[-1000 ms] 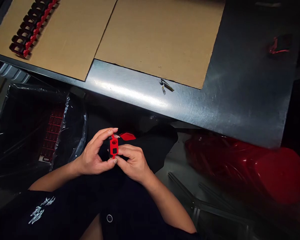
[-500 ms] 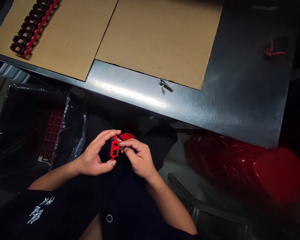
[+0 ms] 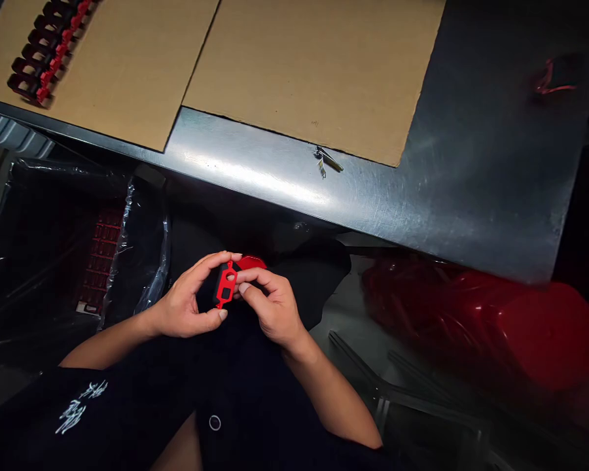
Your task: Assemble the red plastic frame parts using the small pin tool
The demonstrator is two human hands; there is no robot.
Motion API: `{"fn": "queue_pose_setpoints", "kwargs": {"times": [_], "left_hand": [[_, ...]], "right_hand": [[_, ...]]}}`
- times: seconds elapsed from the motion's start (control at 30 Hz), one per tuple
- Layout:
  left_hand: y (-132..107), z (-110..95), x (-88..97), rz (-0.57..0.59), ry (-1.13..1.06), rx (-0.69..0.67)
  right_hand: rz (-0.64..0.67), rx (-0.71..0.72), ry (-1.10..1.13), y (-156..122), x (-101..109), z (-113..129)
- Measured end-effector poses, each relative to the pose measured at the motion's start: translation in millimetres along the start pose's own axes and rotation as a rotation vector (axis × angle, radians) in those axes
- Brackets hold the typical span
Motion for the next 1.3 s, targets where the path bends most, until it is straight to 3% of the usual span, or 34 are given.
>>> {"fn": "queue_pose_setpoints", "kwargs": {"times": [0.93,1.13,1.3], "left_hand": [[-2.1,10.9,-7.2,-0.010,0.026,-0.094],[-3.6,16.1,-10.7,-0.040,0.086,-0.189],[-0.7,15.6,-15.0,-0.114,0.248,-0.328]], "right_hand": [[0.005,-0.054,0.178,1.8,0.2,-8.9],[0.006,-0.029,0.183,1.6,0.0,-9.0],[-0.035,0.098,0.013,-1.1,-2.3,-6.6]]}}
Point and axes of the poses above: each hand's wrist, its own y-axis towards the middle knuckle, its own x-axis out of the back of the hand, z = x × y, the point moved 1 cm from there along y, towards the middle knuckle, and after that the axes turned 1 degree about -z, right-handed, at the moved point
